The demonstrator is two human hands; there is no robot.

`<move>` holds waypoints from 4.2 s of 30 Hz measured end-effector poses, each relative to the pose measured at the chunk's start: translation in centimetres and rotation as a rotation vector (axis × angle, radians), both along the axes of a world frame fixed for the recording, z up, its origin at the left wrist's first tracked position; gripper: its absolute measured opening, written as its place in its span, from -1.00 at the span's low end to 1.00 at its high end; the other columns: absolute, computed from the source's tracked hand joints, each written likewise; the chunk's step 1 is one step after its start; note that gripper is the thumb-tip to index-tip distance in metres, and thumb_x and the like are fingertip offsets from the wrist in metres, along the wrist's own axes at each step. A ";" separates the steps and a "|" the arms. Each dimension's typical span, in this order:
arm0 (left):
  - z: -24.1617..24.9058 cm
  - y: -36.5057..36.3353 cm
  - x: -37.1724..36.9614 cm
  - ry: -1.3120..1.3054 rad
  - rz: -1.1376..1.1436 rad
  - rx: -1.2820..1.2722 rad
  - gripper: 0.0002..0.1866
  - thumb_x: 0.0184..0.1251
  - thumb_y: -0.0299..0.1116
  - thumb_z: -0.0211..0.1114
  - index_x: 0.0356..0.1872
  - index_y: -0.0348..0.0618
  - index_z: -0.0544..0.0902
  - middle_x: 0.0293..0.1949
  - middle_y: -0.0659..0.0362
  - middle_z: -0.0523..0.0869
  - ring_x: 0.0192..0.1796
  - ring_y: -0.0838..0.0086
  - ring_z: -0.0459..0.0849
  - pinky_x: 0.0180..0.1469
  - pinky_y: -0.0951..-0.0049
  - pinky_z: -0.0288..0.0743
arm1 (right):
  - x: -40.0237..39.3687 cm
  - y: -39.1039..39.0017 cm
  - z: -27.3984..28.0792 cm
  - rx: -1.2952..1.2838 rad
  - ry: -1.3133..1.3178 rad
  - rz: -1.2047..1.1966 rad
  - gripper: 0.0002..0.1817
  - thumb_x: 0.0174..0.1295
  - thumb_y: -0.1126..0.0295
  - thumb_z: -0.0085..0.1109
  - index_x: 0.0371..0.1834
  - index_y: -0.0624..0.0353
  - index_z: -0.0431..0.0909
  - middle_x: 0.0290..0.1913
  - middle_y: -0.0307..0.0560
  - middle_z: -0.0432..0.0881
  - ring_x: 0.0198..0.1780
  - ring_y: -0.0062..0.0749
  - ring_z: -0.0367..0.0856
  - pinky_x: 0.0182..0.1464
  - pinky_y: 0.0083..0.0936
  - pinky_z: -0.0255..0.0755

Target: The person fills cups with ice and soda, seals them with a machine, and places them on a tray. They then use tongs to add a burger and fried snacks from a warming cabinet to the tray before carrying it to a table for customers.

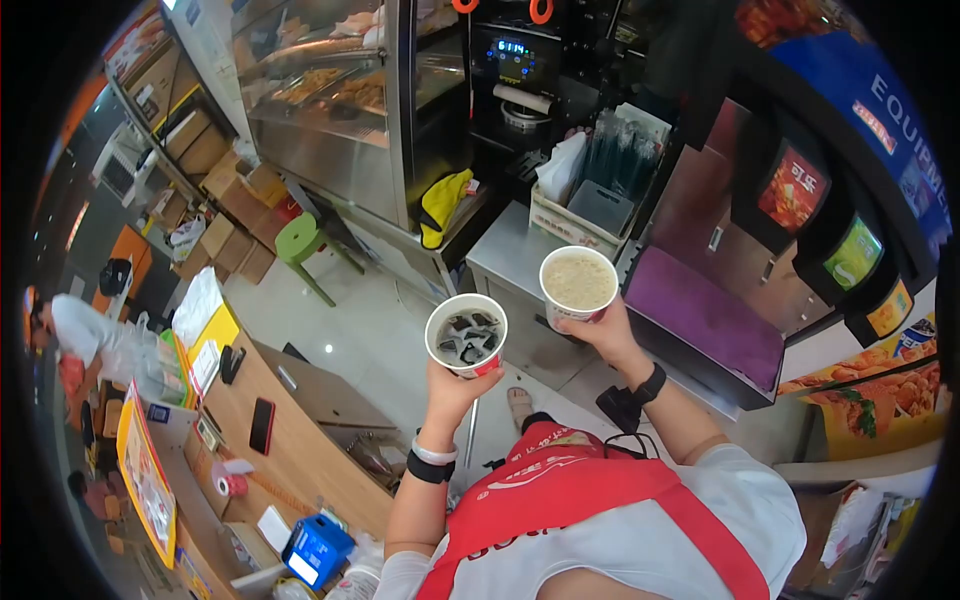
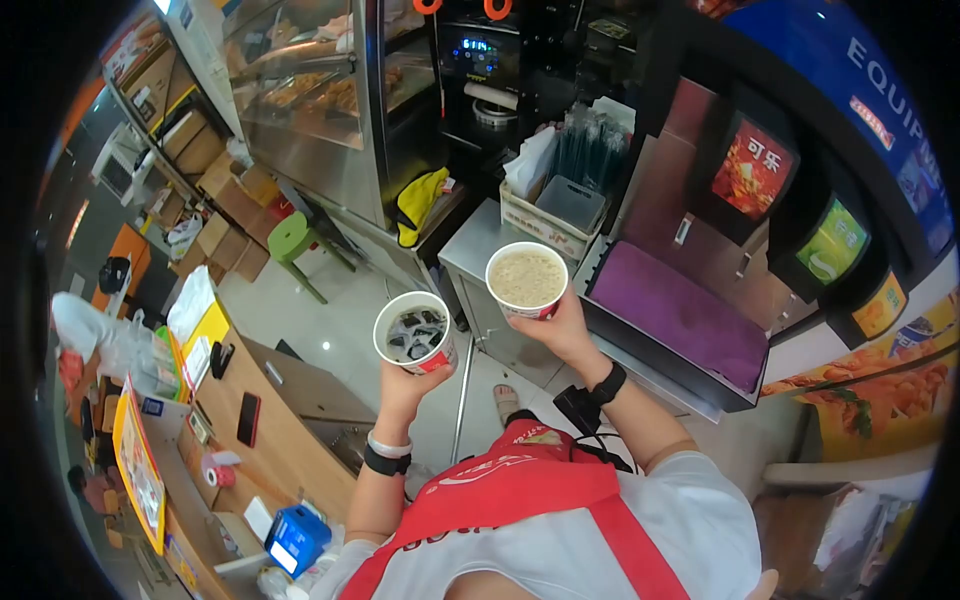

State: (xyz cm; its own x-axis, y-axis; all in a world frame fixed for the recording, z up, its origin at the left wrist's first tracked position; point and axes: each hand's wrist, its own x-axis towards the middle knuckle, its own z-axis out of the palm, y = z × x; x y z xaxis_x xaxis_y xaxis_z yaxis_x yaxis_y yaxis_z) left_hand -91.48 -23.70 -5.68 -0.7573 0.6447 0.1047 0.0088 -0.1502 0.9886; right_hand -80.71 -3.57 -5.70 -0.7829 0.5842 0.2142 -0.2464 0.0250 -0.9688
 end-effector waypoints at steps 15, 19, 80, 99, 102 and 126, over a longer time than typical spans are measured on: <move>-0.2 7.1 -12.8 0.105 -0.060 -0.204 -0.44 -0.37 -0.52 0.44 -0.16 -0.27 0.47 -0.23 0.15 0.59 -0.18 0.49 0.57 -0.09 0.49 0.43 | -12.8 4.6 -9.8 0.114 -0.085 -0.442 -0.25 -0.31 0.49 0.40 0.02 0.23 0.18 -0.04 -0.04 0.40 0.04 -0.37 0.38 0.08 -0.48 0.26; -0.2 9.2 -14.6 0.082 -0.124 -0.174 -0.42 -0.38 -0.51 0.46 -0.15 -0.26 0.47 -0.23 0.16 0.59 -0.19 0.52 0.57 -0.12 0.51 0.44 | -13.9 5.0 -10.7 0.179 -0.148 -0.521 -0.24 -0.32 0.48 0.41 0.02 0.23 0.17 -0.04 -0.03 0.39 0.03 -0.34 0.39 0.07 -0.45 0.27; -2.1 28.3 -28.6 -0.930 -0.599 0.043 -0.76 0.19 -0.21 0.14 -0.23 -0.11 0.39 -0.20 0.13 0.46 0.01 0.20 0.44 0.09 0.24 0.30 | -21.1 10.0 16.0 0.835 -0.686 -0.503 -0.26 -0.36 0.29 0.34 0.01 0.26 0.29 -0.02 0.05 0.39 0.08 -0.18 0.36 0.12 -0.45 0.22; -2.1 17.2 -28.7 -0.950 -0.721 -0.087 -0.73 0.24 -0.16 0.11 -0.28 -0.16 0.37 -0.34 0.17 0.49 -0.37 0.43 0.54 -0.31 0.50 0.40 | -28.9 13.8 12.2 0.997 -0.553 -0.500 -0.26 -0.35 0.26 0.37 0.01 0.17 0.27 -0.06 0.03 0.35 0.01 -0.10 0.39 0.03 -0.40 0.30; -2.5 17.4 -29.1 -0.851 -0.717 -0.123 -0.68 0.25 -0.11 0.08 -0.28 -0.20 0.41 -0.30 0.15 0.55 -0.36 0.47 0.55 -0.29 0.53 0.39 | -29.4 14.6 9.8 1.016 -0.618 -0.444 -0.25 -0.36 0.24 0.36 0.01 0.20 0.27 -0.07 0.09 0.37 0.03 -0.07 0.36 0.06 -0.37 0.26; -2.1 29.0 -31.5 -0.378 -0.689 -0.186 -0.61 0.23 -0.01 0.08 -0.42 -0.20 0.55 -0.42 0.21 0.65 -0.44 0.61 0.54 -0.35 0.62 0.37 | -21.6 23.7 32.8 0.712 0.319 -1.048 -0.48 0.09 0.27 0.10 0.07 0.32 0.28 0.05 0.04 0.40 0.04 -0.39 0.39 0.02 -0.50 0.30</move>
State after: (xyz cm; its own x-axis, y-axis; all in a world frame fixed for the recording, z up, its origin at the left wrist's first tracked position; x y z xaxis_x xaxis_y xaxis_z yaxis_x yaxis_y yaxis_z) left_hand -122.99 5.34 -7.81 -0.1458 0.9613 -0.2337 -0.3656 0.1671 0.9156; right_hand -102.34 20.15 27.09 0.1148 0.5639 0.8178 -0.0121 0.8240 -0.5664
